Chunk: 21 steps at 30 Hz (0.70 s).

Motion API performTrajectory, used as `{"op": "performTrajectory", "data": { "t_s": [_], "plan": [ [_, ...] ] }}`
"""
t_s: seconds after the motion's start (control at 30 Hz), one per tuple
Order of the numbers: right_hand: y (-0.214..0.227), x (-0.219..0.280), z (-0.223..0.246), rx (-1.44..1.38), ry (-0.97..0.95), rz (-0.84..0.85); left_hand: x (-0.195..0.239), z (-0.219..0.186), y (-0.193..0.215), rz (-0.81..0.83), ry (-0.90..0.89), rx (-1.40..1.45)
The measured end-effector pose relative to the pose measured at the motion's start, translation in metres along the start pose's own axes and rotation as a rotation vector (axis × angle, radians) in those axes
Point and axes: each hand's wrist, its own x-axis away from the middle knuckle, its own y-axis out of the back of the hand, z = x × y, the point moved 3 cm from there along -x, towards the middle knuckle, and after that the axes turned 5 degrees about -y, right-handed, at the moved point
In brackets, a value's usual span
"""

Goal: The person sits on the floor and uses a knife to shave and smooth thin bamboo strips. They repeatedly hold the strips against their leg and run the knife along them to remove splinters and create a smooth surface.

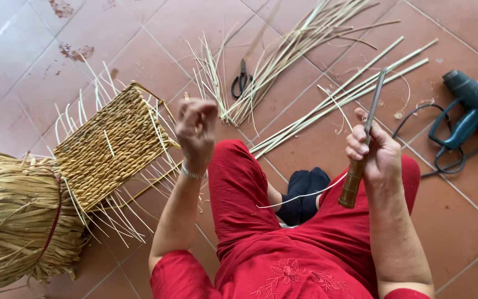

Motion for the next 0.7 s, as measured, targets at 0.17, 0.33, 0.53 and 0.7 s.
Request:
{"op": "performTrajectory", "data": {
  "t_s": [0.17,0.33,0.53,0.7],
  "plan": [
    [-0.046,0.002,-0.019,0.216,-0.038,0.074,-0.055,-0.005,0.001,-0.249,-0.006,0.076],
    [-0.095,-0.003,-0.046,0.282,-0.181,0.24,-0.004,-0.027,-0.062,-0.247,0.503,0.842],
    [-0.096,-0.014,-0.06,0.222,-0.208,0.238,0.072,-0.046,-0.108,-0.208,0.905,1.262],
    [-0.07,-0.016,-0.04,0.289,-0.164,0.161,0.091,-0.042,-0.076,0.424,0.896,0.697]
  ]
}}
